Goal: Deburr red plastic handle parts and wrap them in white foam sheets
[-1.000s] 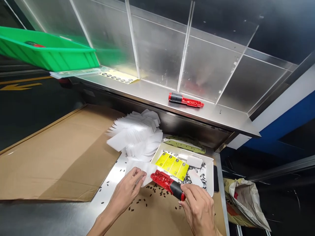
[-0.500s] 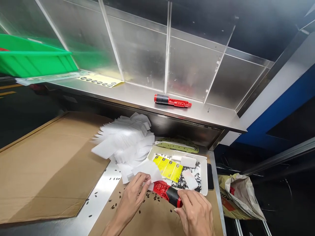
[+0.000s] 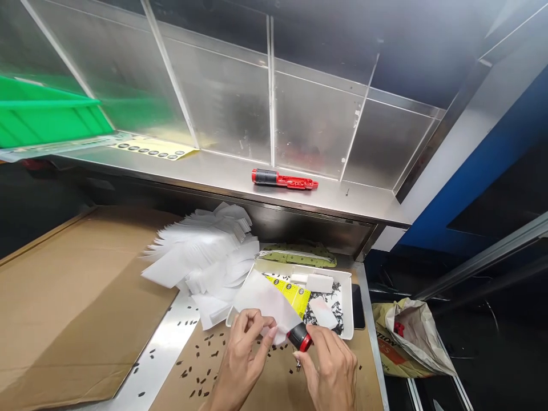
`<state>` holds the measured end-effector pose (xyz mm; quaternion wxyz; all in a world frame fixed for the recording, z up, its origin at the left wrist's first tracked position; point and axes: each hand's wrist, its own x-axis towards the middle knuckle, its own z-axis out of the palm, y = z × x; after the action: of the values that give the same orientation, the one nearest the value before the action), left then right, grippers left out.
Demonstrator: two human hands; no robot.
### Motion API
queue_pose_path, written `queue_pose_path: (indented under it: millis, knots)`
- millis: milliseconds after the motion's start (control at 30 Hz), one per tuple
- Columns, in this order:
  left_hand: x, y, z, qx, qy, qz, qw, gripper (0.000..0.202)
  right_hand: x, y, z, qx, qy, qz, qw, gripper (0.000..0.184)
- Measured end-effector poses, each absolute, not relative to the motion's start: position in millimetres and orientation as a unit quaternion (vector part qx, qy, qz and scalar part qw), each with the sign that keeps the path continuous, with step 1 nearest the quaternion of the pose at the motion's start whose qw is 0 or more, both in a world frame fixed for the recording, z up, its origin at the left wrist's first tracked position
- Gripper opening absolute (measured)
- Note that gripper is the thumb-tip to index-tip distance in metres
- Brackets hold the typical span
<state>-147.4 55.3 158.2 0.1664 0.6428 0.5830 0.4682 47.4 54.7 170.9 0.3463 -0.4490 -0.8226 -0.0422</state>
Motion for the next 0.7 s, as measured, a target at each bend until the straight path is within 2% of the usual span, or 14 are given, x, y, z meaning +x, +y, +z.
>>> queue_pose_path:
  millis: [100, 167, 200, 267, 333, 400, 533, 700]
  knots:
    - [-138, 39, 145, 0.634, 0.565, 0.508, 0.146, 0.012, 51, 51, 166, -0.455, -0.806, -0.033, 0.376, 0.024]
    - [-134, 30, 135, 0.539, 0.571, 0.595, 0.171, 0.032, 54, 47, 166, -0.453, -0.8, -0.021, 0.392, 0.025]
    - [-133, 27, 132, 0.457, 0.576, 0.642, 0.216, 0.042, 55, 45, 166, -0.453, -0.797, -0.014, 0.4, 0.025]
    - [-135, 28, 134, 0.251, 0.557, 0.691, 0.386, 0.047, 56, 41, 167, -0.449, -0.795, -0.002, 0.409, 0.026]
    - [-139, 36, 145, 0.084, 0.467, 0.667, 0.574, 0.047, 53, 37, 168, -0.442, -0.798, 0.004, 0.409, 0.028]
    - [-143, 44, 160, -0.004, 0.361, 0.646, 0.672, 0.05, 47, 32, 167, -0.429, -0.808, 0.001, 0.403, 0.027]
    - [-139, 46, 179, -0.115, 0.276, 0.645, 0.703, 0.043, 28, 21, 162, -0.433, -0.801, -0.025, 0.412, 0.026]
    - [-121, 25, 173, -0.156, 0.248, 0.62, 0.728, 0.032, 15, 14, 167, -0.43, -0.812, -0.069, 0.389, 0.026]
